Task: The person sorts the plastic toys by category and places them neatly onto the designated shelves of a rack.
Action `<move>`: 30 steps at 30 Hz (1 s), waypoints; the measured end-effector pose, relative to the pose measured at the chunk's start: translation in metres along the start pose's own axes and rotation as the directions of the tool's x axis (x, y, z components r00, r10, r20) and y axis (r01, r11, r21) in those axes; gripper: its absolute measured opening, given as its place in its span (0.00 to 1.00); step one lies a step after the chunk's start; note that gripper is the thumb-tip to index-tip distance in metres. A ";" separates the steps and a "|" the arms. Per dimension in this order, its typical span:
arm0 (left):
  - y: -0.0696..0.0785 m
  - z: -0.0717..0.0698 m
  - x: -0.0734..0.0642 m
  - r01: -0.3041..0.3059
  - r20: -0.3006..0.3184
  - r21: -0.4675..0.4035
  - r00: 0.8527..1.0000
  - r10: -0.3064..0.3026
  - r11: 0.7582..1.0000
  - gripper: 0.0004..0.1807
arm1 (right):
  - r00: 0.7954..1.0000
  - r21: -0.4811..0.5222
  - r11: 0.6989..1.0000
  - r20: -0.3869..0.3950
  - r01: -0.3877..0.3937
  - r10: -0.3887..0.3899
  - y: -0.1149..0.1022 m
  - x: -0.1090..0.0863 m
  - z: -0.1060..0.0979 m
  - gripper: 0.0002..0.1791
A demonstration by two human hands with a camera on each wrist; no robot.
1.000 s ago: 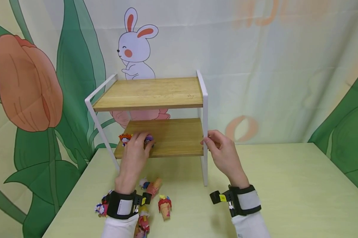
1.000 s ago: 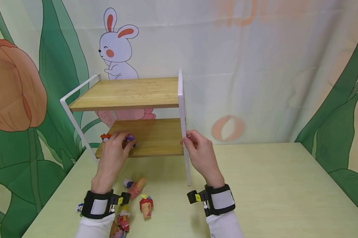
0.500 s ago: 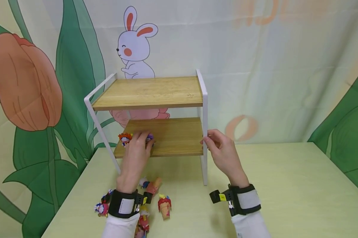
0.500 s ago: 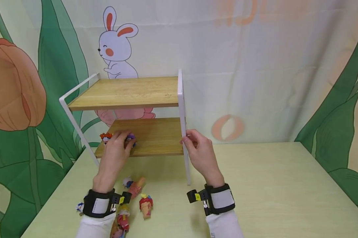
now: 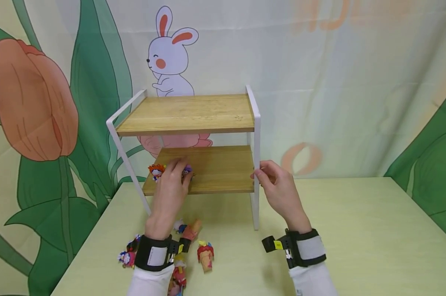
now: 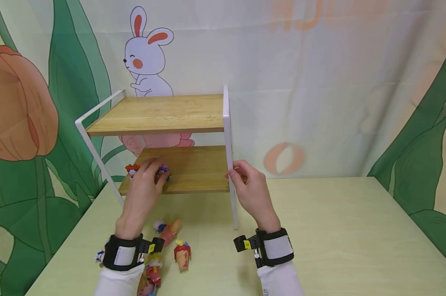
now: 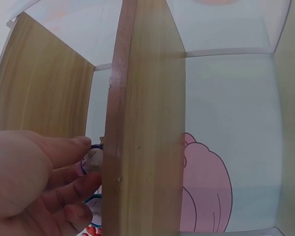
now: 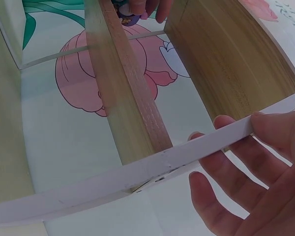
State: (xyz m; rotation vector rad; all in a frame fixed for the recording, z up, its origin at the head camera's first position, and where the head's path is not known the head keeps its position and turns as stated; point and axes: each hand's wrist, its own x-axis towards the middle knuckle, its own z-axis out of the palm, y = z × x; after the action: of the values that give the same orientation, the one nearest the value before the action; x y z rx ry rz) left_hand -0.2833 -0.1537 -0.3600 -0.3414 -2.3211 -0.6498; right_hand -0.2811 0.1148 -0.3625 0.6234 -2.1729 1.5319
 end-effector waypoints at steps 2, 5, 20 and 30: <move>0.001 -0.003 -0.001 0.004 -0.001 -0.005 1.000 -0.004 1.000 0.22 | 1.000 -0.001 1.000 0.000 0.000 0.000 0.000 0.000 0.000 0.06; 0.002 -0.007 -0.002 -0.001 -0.009 -0.012 1.000 0.001 1.000 0.22 | 1.000 -0.004 1.000 -0.001 0.000 0.000 0.000 -0.001 0.001 0.06; 0.009 -0.025 -0.013 -0.018 0.052 -0.078 0.998 0.022 0.997 0.15 | 1.000 -0.007 1.000 0.014 -0.001 0.001 0.001 -0.002 0.001 0.08; 0.002 -0.035 -0.024 0.001 0.186 -0.043 0.983 0.007 0.999 0.14 | 1.000 0.012 1.000 0.022 -0.007 0.007 0.002 0.002 0.001 0.09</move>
State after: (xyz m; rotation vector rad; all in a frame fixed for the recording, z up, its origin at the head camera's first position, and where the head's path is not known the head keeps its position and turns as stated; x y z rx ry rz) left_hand -0.2458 -0.1717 -0.3537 -0.4427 -2.4860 -0.6929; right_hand -0.2836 0.1144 -0.3632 0.6392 -2.1860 1.5496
